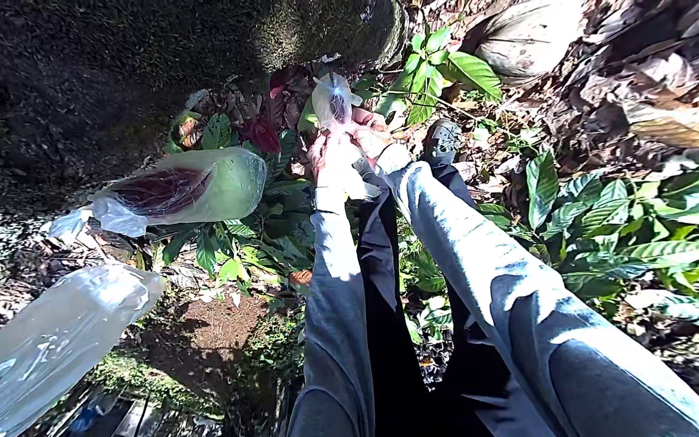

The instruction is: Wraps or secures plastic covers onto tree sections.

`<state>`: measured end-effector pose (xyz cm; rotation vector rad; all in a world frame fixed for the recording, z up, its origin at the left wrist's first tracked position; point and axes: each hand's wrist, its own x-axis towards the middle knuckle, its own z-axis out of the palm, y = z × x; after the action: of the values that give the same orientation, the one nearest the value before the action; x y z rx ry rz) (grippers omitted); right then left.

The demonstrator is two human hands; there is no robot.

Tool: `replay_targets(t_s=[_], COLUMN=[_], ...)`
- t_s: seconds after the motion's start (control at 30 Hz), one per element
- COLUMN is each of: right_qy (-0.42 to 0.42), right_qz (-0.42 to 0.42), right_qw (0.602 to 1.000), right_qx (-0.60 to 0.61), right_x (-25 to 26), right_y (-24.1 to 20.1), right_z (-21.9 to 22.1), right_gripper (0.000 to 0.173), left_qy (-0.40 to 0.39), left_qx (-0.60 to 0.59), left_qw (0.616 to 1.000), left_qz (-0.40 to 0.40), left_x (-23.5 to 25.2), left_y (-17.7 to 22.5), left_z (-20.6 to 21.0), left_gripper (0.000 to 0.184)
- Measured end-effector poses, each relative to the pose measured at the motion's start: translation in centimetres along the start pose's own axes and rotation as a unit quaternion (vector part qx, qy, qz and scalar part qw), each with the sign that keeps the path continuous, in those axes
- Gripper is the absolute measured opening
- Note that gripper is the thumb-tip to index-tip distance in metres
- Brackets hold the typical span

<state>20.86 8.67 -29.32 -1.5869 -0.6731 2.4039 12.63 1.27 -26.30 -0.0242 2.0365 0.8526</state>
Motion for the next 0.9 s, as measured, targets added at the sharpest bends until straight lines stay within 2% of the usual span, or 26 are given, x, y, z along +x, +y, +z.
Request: replay_targets(t_s=[0.13, 0.23, 0.3, 0.4, 0.5, 0.6, 0.73, 0.83, 0.9], right_qy=[0.015, 0.031, 0.021, 0.006, 0.009, 0.024, 0.073, 0.088, 0.051], right_qz=[-0.003, 0.034, 0.06, 0.076, 0.067, 0.057, 0.076, 0.051, 0.006], right_qw=[1.0, 0.996, 0.991, 0.984, 0.982, 0.985, 0.992, 0.994, 0.996], right_qx=[0.025, 0.08, 0.12, 0.161, 0.175, 0.161, 0.069, -0.03, -0.078], right_x=[0.7, 0.0, -0.1, -0.1, -0.1, -0.3, -1.7, -5.4, -9.1], right_y=[0.7, 0.1, 0.2, 0.8, 1.7, 2.4, 3.0, 1.5, -0.7], right_z=[-1.0, -1.7, -2.3, -2.8, -3.2, -3.4, -5.0, -6.4, -6.7], right_gripper=[0.02, 0.021, 0.024, 0.029, 0.023, 0.021, 0.032, 0.034, 0.033], left_qy=[0.001, -0.034, -0.022, -0.015, -0.025, -0.029, -0.041, -0.05, -0.03], left_qx=[-0.028, -0.164, -0.252, -0.323, -0.375, -0.358, -0.29, -0.246, -0.219], left_qw=[0.999, 0.984, 0.964, 0.943, 0.924, 0.929, 0.949, 0.96, 0.968], left_qz=[-0.025, -0.054, -0.085, -0.081, -0.067, -0.086, -0.121, -0.125, -0.117], left_x=[-1.2, -1.4, -1.4, -1.8, -1.9, -2.2, -3.5, -5.9, -8.2], left_y=[0.3, -0.4, -0.9, -1.7, -2.9, -3.4, -4.3, -3.8, -2.0], left_z=[-0.1, -0.4, -0.4, -0.2, -0.2, -0.2, -1.0, -1.7, -1.7], left_gripper=[0.036, 0.028, 0.03, 0.031, 0.029, 0.029, 0.032, 0.045, 0.052])
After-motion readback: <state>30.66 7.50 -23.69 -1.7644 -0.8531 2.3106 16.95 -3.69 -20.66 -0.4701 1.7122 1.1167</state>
